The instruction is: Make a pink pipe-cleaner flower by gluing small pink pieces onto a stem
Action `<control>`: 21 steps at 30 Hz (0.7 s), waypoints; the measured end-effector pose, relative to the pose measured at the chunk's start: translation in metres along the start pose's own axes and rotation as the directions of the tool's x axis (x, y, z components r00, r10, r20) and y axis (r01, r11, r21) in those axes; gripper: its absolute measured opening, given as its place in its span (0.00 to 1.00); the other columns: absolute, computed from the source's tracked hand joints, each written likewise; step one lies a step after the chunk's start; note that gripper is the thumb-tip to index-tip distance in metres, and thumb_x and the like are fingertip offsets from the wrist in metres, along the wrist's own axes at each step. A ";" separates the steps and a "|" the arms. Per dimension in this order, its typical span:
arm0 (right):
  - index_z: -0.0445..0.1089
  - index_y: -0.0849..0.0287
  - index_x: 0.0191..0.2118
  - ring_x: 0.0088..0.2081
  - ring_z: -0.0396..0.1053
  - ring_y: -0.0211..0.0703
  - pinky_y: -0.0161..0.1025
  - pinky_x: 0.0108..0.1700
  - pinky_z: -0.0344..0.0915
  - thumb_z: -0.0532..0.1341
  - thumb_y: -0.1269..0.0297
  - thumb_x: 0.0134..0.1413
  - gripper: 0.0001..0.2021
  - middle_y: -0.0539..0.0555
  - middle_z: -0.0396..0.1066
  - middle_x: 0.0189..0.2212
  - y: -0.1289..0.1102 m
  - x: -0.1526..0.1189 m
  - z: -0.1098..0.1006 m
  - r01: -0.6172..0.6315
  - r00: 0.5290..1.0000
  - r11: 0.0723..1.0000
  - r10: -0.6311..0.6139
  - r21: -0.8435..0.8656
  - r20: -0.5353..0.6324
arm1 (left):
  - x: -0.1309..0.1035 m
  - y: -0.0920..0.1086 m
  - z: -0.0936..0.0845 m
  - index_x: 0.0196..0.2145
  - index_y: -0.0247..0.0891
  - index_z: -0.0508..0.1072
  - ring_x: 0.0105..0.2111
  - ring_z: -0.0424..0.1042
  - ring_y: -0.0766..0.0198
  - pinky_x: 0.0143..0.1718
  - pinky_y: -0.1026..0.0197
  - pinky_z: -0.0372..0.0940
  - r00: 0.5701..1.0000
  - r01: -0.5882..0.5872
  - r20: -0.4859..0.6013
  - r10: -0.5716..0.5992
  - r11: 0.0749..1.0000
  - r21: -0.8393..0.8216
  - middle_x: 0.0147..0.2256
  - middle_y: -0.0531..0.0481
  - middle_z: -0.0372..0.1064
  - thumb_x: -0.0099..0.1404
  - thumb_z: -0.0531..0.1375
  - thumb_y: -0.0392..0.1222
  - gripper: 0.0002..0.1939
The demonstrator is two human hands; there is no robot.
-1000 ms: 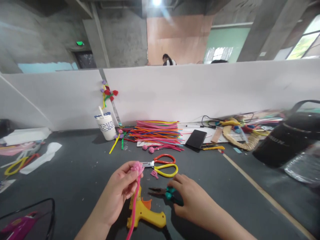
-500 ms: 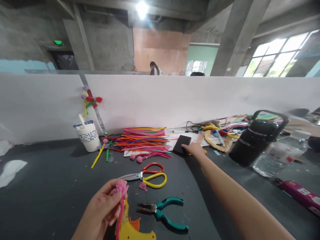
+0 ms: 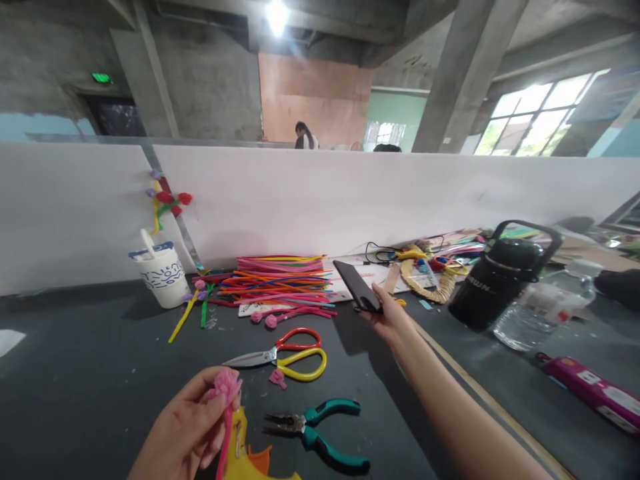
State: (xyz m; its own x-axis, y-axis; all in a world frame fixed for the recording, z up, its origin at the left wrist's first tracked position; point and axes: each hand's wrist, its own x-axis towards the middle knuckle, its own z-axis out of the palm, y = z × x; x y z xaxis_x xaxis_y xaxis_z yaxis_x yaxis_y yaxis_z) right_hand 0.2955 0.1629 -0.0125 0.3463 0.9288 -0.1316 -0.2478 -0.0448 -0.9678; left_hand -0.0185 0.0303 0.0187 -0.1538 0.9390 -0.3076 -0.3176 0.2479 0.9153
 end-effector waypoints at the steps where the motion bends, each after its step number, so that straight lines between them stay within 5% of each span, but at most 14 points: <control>1: 0.66 0.60 0.53 0.45 0.71 0.47 0.49 0.45 0.71 0.60 0.60 0.64 0.16 0.57 0.69 0.50 0.003 -0.009 0.001 -0.037 0.999 0.999 0.036 0.034 0.022 | 0.000 0.000 0.001 0.31 0.41 0.78 0.18 0.58 0.72 0.15 0.71 0.51 1.000 -0.004 -0.002 0.004 1.000 -0.002 0.23 0.54 0.71 0.36 0.76 0.50 0.23; 4: 0.68 0.61 0.50 0.41 0.72 0.44 0.45 0.41 0.71 0.60 0.61 0.63 0.14 0.56 0.71 0.45 0.010 -0.039 0.008 -0.084 0.991 0.989 0.069 0.120 0.119 | 0.003 -0.001 0.000 0.30 0.41 0.78 0.16 0.57 0.73 0.15 0.71 0.50 1.000 -0.012 -0.002 0.012 1.000 0.010 0.19 0.56 0.66 0.37 0.76 0.50 0.22; 11: 0.70 0.55 0.47 0.41 0.73 0.46 0.36 0.38 0.67 0.64 0.72 0.36 0.26 0.48 0.76 0.41 0.008 -0.080 0.024 -0.065 0.945 0.969 -0.017 0.240 0.326 | 0.012 -0.006 -0.009 0.32 0.39 0.78 0.16 0.58 0.72 0.15 0.71 0.54 0.999 -0.036 0.028 0.034 0.997 0.072 0.20 0.54 0.69 0.40 0.75 0.51 0.22; 21: 0.69 0.52 0.48 0.44 0.71 0.45 0.37 0.44 0.66 0.67 0.76 0.34 0.29 0.48 0.75 0.45 0.006 -0.092 0.030 -0.067 0.912 0.961 -0.051 0.270 0.407 | 0.016 -0.009 -0.016 0.32 0.41 0.78 0.18 0.64 0.68 0.17 0.69 0.60 0.999 -0.022 0.024 0.022 0.999 0.029 0.22 0.55 0.71 0.42 0.75 0.45 0.18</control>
State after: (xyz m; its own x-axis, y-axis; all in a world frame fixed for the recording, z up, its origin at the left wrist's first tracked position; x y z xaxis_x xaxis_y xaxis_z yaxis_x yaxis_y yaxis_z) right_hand 0.2352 0.0881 0.0002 -0.0396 0.9991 0.0165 -0.5051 -0.0058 -0.8630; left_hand -0.0331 0.0388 0.0016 -0.1377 0.9497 -0.2813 -0.2871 0.2336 0.9290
